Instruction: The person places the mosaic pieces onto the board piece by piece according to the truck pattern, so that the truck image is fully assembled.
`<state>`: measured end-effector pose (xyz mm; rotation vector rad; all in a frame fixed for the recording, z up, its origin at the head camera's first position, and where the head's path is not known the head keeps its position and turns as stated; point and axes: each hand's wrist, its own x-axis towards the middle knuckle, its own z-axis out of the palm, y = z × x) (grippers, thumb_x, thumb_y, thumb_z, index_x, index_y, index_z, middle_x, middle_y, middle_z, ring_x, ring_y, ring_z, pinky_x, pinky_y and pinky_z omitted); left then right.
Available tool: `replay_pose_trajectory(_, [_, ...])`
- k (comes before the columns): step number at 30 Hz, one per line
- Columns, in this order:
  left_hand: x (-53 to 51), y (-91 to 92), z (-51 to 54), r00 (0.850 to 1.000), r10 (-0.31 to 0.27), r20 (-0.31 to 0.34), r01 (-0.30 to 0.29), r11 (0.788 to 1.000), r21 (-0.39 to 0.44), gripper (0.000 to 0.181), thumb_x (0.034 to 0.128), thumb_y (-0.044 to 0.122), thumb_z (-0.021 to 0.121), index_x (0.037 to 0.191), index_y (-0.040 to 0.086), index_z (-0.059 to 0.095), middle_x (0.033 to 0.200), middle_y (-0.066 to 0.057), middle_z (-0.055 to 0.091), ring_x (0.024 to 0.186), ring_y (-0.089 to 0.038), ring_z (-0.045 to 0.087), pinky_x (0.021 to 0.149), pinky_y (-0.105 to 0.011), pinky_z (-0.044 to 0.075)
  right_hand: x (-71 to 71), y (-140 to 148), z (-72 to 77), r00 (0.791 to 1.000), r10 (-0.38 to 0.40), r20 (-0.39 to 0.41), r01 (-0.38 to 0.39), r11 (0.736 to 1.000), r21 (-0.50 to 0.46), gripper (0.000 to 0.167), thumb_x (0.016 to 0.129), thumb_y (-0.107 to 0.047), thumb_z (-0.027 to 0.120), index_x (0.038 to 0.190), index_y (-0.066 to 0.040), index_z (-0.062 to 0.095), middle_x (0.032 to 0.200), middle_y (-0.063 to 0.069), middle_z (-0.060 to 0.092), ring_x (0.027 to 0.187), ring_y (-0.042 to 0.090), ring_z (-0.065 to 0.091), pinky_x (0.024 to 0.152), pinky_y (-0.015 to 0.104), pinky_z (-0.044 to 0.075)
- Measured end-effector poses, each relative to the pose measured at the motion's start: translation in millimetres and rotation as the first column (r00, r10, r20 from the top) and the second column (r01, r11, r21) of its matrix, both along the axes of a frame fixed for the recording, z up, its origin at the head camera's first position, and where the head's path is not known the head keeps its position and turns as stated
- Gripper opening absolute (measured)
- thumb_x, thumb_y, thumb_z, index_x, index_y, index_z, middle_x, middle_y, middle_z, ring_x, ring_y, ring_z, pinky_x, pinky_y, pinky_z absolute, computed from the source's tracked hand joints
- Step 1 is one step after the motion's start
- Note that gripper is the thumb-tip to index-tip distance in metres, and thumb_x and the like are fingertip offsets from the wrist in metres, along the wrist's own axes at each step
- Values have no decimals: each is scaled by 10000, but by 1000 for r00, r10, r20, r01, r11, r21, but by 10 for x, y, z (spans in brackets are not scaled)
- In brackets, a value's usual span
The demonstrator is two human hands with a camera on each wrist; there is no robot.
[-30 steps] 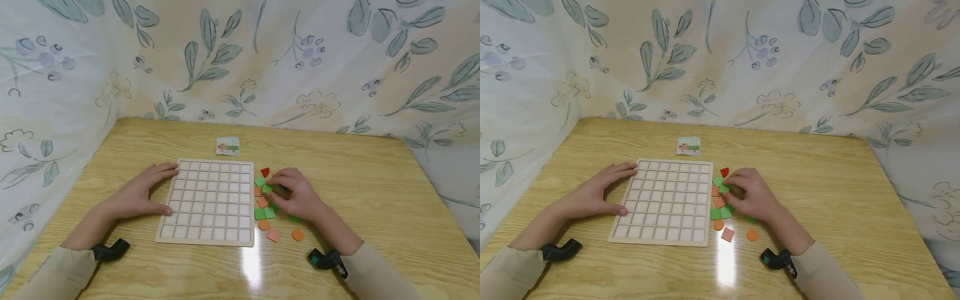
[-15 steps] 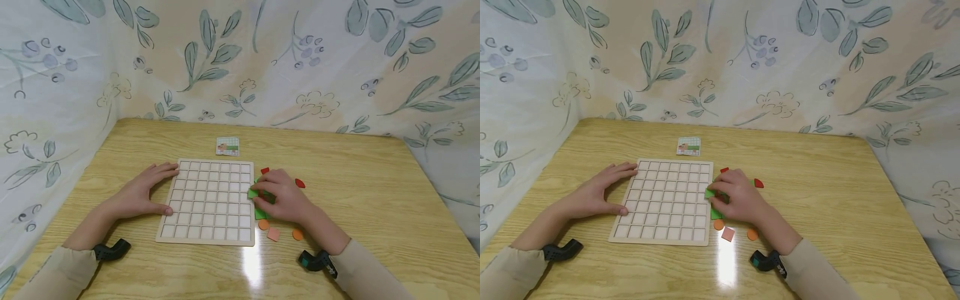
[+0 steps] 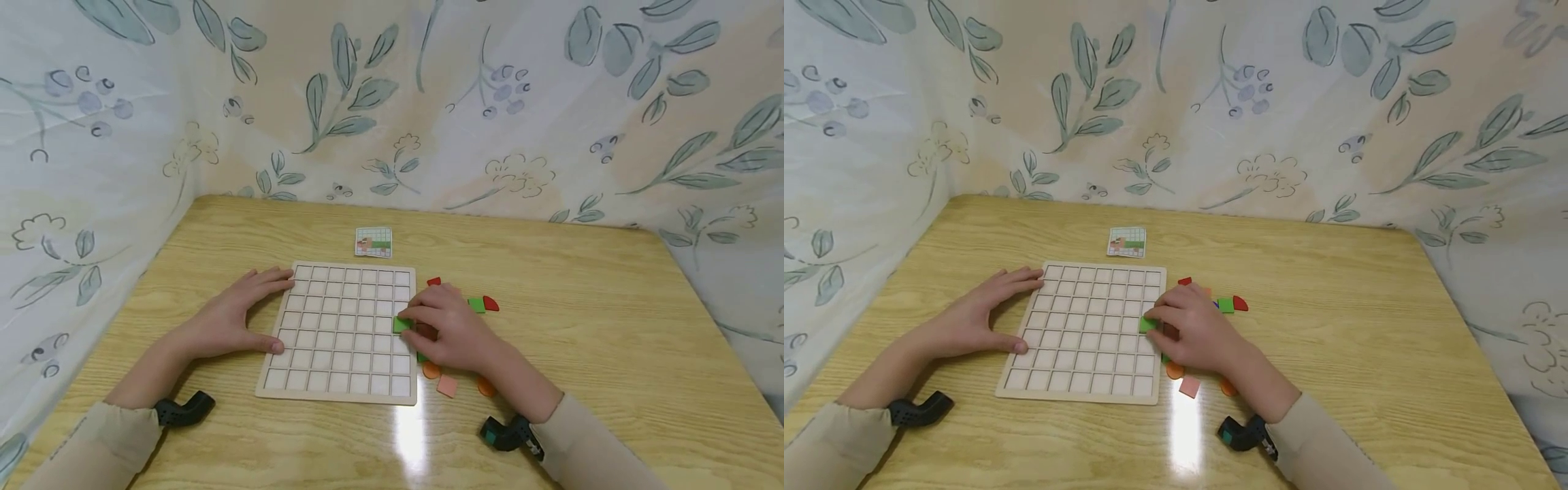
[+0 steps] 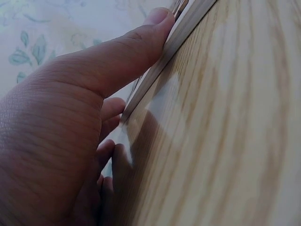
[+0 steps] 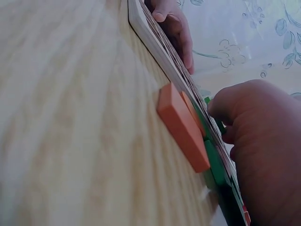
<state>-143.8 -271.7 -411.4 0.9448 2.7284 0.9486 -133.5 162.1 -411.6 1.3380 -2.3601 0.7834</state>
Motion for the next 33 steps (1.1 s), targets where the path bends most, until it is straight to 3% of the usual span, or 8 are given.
replay_pose_trajectory(6, [1,-4,-1,1000,-5,-6,5,1000,8,1077,781,551,973,1645,116,500,1750,-91,373,1628,-395,273,1370,-449,41,22,-13,10,999,-28,34,26,999,42,222,927,-222,867,1119,-115,842,1079,-17,727,1047,189,658,851,398,479])
replay_pose_trajectory(22, [14,-18,14,1000,-9,-1,9,1000,-4,1071,793,552,965,1648,111,494,1750,-103,369,1627,-411,270,1371,-480,53,28,-12,20,998,-34,52,32,999,42,222,942,-203,838,1143,-110,838,1093,-14,725,1026,185,647,841,385,481])
replay_pose_trajectory(28, [-5,-13,-2,1000,-17,-14,17,1000,-10,1065,799,561,959,1650,119,494,1751,-92,370,1628,-399,275,1371,-463,49,55,22,14,999,-36,29,35,999,32,248,918,-187,846,1143,-82,839,1095,17,736,1016,214,652,939,438,542])
replay_pose_trajectory(33, [-11,-11,12,1000,-22,-15,22,1000,-13,1062,802,554,959,1645,103,496,1746,-115,374,1626,-424,268,1368,-521,59,107,49,32,999,-39,23,38,999,28,260,914,-185,847,1147,-71,837,1098,22,736,1046,232,642,952,432,540])
